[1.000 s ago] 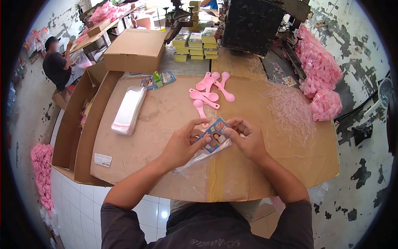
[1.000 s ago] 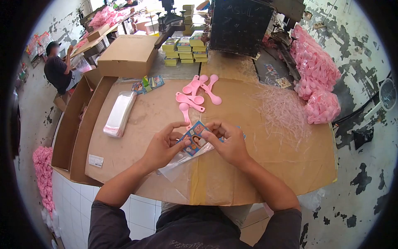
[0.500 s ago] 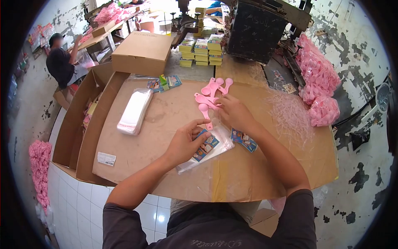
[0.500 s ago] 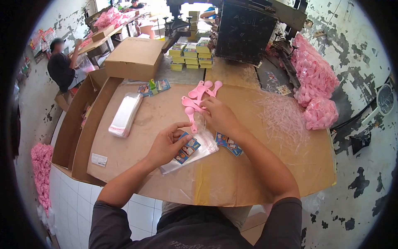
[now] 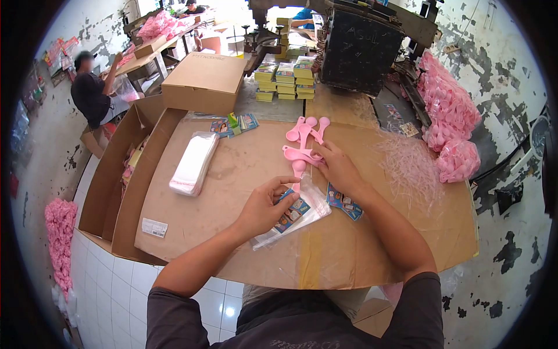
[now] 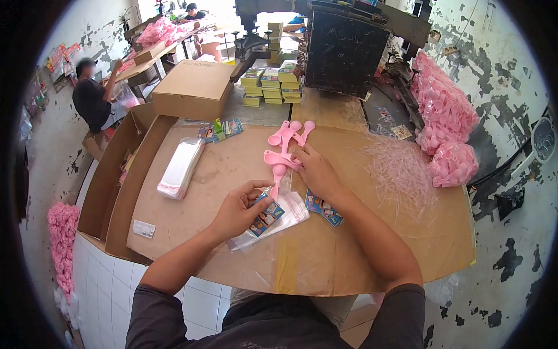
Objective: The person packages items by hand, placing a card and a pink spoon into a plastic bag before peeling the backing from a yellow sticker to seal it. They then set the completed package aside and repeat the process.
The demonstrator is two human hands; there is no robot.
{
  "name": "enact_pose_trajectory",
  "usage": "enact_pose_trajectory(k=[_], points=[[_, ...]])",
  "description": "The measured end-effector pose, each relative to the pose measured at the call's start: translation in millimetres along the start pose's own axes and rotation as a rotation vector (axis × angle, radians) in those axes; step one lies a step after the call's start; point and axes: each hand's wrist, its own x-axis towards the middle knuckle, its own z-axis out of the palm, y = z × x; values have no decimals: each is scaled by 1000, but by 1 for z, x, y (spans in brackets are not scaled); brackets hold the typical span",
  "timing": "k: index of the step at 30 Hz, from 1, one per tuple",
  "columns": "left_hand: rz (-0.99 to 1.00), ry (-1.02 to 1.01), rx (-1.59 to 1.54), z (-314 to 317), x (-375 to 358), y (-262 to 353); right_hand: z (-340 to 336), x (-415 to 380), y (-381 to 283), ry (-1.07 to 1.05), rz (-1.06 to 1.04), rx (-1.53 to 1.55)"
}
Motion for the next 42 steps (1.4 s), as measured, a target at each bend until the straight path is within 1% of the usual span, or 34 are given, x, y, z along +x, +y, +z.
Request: enact_pose_trajectory(k=[2, 5, 8, 11, 14, 16, 20, 22, 24, 26, 29, 32, 35, 38, 41, 42], points=[[5, 14, -7, -1, 1, -1, -1, -3, -4, 47, 2, 83], [28, 27, -43, -1, 2, 0, -12, -6, -13, -2, 126, 249], [29, 19, -48, -1, 2, 3, -9, -11, -6, 108, 79, -40], [35, 17, -36, 0, 1, 2, -10, -7, 11, -46, 115, -9], [27, 20, -20, -2, 1, 0, -7, -5, 13, -23, 34, 83], [0, 29, -27, -3, 2, 1, -8, -6, 10, -20, 31, 126], [28, 41, -10, -6, 0, 9, -25, -13, -7, -11, 52, 131], [28, 48, -18, -6, 0, 10, -41, -19, -26, 22, 61, 183], [15, 62, -16, -5, -1, 12, -45, -27, -29, 69, 99, 283], [14, 74, -9, -5, 0, 12, -45, -36, -26, 128, 161, 433], [23, 92, -1, -5, 2, 7, -45, -40, -35, 125, 224, 801], [16, 107, -8, -5, 3, 6, -43, -44, -31, 100, 203, 819], [-13, 104, -29, -6, 3, 9, -37, -44, -29, 181, 241, 882], [-14, 101, -55, -5, 3, 8, -33, -48, -28, 241, 218, 875], [-8, 110, -31, -6, 3, 6, -33, -47, -28, 356, 193, 865], [-13, 117, -23, -6, 2, 7, -33, -48, -27, 303, 205, 864]])
